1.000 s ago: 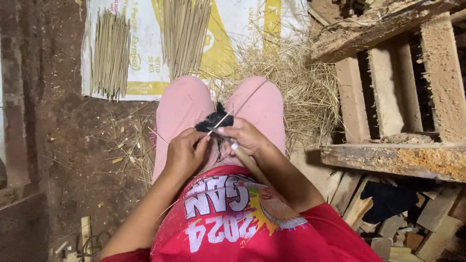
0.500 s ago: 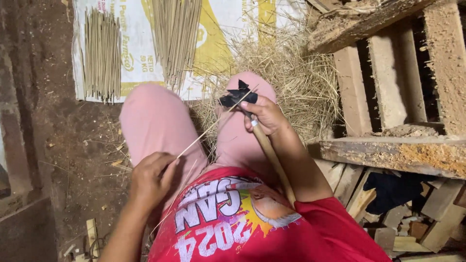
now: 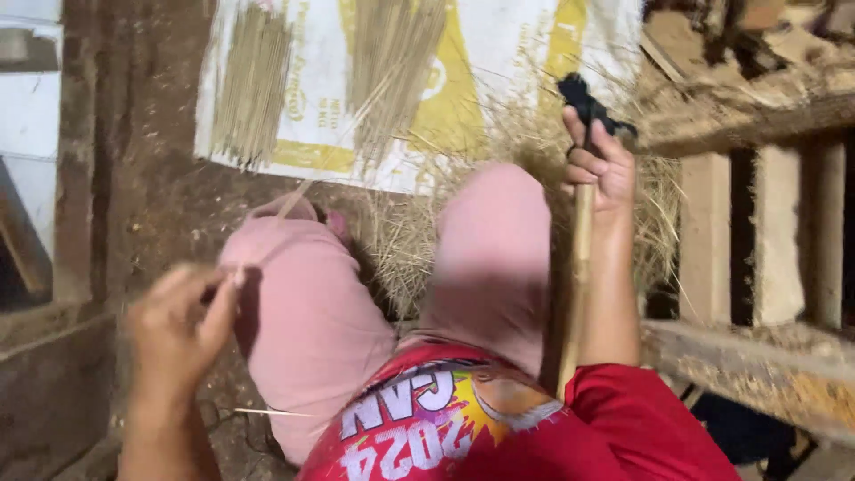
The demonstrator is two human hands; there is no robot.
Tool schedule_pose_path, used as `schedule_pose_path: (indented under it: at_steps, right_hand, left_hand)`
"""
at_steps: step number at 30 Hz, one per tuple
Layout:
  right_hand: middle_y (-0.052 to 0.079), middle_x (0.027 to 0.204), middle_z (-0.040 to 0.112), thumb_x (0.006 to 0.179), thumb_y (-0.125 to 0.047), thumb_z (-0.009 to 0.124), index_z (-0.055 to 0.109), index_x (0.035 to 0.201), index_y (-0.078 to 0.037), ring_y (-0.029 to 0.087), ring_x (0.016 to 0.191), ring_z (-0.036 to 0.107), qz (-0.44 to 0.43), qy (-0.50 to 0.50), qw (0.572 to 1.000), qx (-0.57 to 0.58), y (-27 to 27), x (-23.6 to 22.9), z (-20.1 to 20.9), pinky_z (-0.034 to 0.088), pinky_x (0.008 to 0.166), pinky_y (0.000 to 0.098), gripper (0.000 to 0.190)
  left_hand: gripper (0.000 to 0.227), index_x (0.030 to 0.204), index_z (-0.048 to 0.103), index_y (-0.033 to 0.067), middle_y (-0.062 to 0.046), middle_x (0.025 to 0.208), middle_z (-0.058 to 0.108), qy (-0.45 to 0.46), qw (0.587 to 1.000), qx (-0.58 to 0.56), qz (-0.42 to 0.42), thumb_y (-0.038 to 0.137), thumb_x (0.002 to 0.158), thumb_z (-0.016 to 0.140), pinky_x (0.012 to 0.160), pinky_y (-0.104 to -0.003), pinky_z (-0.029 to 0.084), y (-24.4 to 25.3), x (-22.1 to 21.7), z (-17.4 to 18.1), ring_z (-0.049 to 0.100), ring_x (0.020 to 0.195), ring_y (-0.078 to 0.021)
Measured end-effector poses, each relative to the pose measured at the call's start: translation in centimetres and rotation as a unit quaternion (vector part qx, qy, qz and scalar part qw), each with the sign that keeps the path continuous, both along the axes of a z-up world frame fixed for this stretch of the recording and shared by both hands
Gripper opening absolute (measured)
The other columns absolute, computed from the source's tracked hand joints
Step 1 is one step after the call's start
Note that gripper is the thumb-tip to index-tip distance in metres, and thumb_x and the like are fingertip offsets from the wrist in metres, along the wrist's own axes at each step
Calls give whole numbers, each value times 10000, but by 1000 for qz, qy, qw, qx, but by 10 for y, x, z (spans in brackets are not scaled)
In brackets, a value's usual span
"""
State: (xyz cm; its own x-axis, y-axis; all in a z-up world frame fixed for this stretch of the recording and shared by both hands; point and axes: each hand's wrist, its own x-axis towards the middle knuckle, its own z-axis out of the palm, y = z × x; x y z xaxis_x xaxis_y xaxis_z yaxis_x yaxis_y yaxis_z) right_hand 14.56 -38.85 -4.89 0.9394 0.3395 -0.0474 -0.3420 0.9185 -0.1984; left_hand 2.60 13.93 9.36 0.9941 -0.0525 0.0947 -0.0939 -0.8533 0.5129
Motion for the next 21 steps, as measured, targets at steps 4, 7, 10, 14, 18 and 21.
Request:
schedule_pose_path:
  at_steps: [4, 7, 10, 14, 18, 21]
  right_hand:
    - [-41, 497, 543, 1081, -244, 620, 700, 1151, 11, 94, 388, 527, 99, 100, 984, -113, 107, 71, -14, 481, 365, 227, 276]
    - [95, 1184, 779, 967, -187, 682, 663, 1023, -148, -69, 459, 411, 109, 132, 932, -320, 185, 118, -96, 318, 402, 106, 71]
    - [177, 1182, 763, 979, -122, 668, 631, 1010, -74, -28, 517, 502, 168, 150, 921, -317, 267, 148, -139, 392, 425, 106, 68]
    - [197, 949, 755, 974, -64, 671, 577, 1153, -4, 112, 547, 655, 177, 245, 854, -424, 342, 172, -201, 513, 418, 245, 211]
    - [184, 903, 756, 972, -82, 665, 567, 1139, 47, 119, 542, 675, 185, 274, 815, -476, 371, 203, -238, 528, 421, 247, 233]
    - [203, 855, 740, 918, -105, 762, 637, 1085, 41, 197, 579, 726, 159, 294, 806, -489, 377, 236, -277, 585, 446, 319, 254]
  left_hand:
    - [172, 1065, 790, -26, -104, 829, 682, 72, 991, -79, 81, 73, 932, 745, 585, -297, 462, 21, 49, -47, 586, 662, -202]
    - [132, 1050, 802, 11, -238, 974, 714, 17, 986, -118, 119, 111, 969, 776, 900, -474, 513, 58, 78, -150, 684, 993, -425]
    - [113, 988, 808, 31, -222, 963, 725, 45, 988, -66, 133, 102, 922, 750, 937, -489, 508, 81, 118, -259, 688, 1012, -430]
    - [222, 1040, 821, 180, -129, 1031, 755, 238, 955, 83, 155, 335, 923, 713, 943, -525, 560, 108, 157, -354, 705, 1057, -391]
    - [204, 1048, 806, 176, -139, 1091, 726, 188, 962, -23, 197, 308, 953, 683, 911, -597, 546, 135, 193, -368, 687, 1027, -465]
    - [175, 1022, 801, 116, -173, 979, 690, 123, 970, -43, 204, 244, 946, 708, 895, -576, 539, 153, 213, -417, 666, 980, -465]
